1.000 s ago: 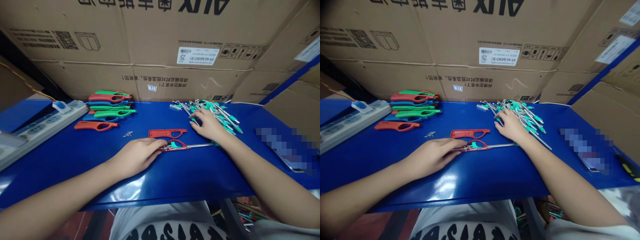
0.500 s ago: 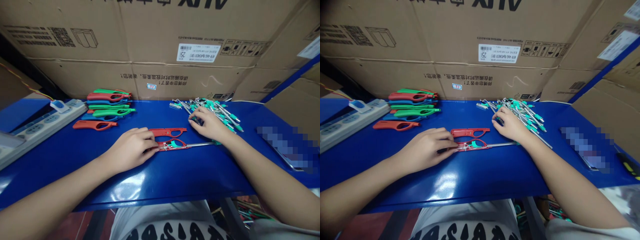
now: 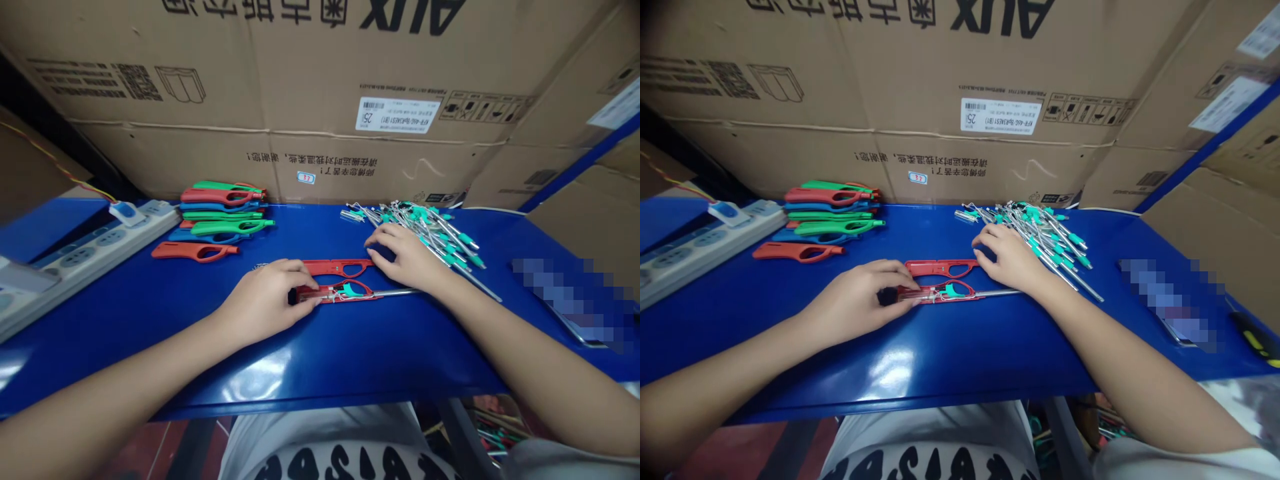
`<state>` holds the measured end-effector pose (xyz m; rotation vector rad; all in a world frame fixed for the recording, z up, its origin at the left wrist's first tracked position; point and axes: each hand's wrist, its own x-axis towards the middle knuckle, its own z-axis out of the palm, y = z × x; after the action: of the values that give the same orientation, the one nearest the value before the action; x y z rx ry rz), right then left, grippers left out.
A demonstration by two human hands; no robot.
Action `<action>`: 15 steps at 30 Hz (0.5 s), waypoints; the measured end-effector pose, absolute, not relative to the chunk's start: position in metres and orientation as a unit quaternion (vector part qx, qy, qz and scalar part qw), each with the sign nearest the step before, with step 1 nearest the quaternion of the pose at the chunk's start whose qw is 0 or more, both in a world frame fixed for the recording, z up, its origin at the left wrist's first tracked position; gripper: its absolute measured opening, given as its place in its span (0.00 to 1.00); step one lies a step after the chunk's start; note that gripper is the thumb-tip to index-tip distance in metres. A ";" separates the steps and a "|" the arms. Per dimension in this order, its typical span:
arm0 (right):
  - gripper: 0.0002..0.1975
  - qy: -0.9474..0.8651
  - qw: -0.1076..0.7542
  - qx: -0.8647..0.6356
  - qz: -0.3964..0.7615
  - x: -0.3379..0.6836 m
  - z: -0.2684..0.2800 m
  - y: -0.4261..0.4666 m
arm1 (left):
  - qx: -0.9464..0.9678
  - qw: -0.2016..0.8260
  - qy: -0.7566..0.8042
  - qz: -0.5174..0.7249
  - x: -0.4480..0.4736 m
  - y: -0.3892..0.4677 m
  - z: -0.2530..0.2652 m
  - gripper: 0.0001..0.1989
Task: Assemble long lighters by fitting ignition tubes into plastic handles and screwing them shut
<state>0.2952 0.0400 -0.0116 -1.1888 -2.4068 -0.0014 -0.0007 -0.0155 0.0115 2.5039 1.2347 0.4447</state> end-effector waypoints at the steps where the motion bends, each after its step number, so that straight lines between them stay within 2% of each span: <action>1: 0.08 -0.868 0.214 -0.448 -0.028 0.296 -0.012 0.045 | 0.875 0.155 0.431 0.158 0.000 -0.016 0.013 0.08; 5: 0.12 -0.849 0.152 -0.500 -0.080 0.296 -0.006 0.073 | 0.890 0.140 0.407 0.152 0.001 -0.019 0.014 0.15; 8: 0.16 -0.854 0.105 -0.504 -0.072 0.291 0.005 0.098 | 0.900 0.146 0.384 0.144 0.001 -0.020 0.011 0.19; 13: 0.21 -0.862 0.038 -0.504 -0.041 0.279 0.016 0.136 | 0.902 0.156 0.371 0.155 0.001 -0.018 0.004 0.18; 15: 0.19 -0.857 0.016 -0.514 -0.030 0.277 0.016 0.147 | 0.902 0.150 0.375 0.155 0.001 -0.017 0.003 0.16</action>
<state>0.2765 0.1473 0.0156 -1.5984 -2.6650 -0.0947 0.0012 -0.0172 0.0034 2.5898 1.0773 0.4440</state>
